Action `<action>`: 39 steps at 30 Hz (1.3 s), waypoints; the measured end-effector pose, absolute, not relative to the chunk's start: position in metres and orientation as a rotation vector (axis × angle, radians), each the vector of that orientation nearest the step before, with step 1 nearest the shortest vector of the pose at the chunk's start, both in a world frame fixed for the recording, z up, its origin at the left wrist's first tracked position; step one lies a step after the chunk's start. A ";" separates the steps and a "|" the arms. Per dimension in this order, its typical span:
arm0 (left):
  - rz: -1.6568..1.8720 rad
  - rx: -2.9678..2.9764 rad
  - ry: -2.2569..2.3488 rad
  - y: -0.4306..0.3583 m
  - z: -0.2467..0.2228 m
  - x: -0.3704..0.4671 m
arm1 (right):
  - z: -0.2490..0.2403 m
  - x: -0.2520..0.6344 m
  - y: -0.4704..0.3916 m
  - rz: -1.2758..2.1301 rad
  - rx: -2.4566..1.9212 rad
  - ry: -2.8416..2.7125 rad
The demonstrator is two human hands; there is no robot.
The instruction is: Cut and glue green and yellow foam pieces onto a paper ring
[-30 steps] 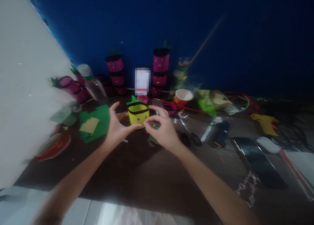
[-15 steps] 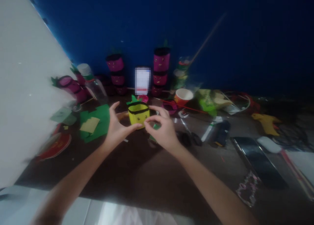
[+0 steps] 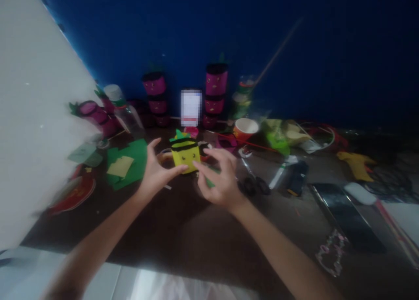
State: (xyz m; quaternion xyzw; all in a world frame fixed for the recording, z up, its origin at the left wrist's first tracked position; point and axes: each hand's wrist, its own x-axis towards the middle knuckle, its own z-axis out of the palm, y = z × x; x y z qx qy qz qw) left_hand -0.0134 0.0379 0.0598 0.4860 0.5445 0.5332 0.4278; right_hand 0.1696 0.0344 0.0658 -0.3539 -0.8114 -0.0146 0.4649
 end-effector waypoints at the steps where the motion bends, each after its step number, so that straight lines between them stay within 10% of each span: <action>1: 1.326 1.194 1.346 0.037 0.060 -0.013 | 0.064 0.172 0.033 -0.078 -0.837 -2.063; 39: 1.479 0.999 1.399 0.064 0.039 -0.063 | 0.057 0.218 0.006 -0.187 -0.900 -2.150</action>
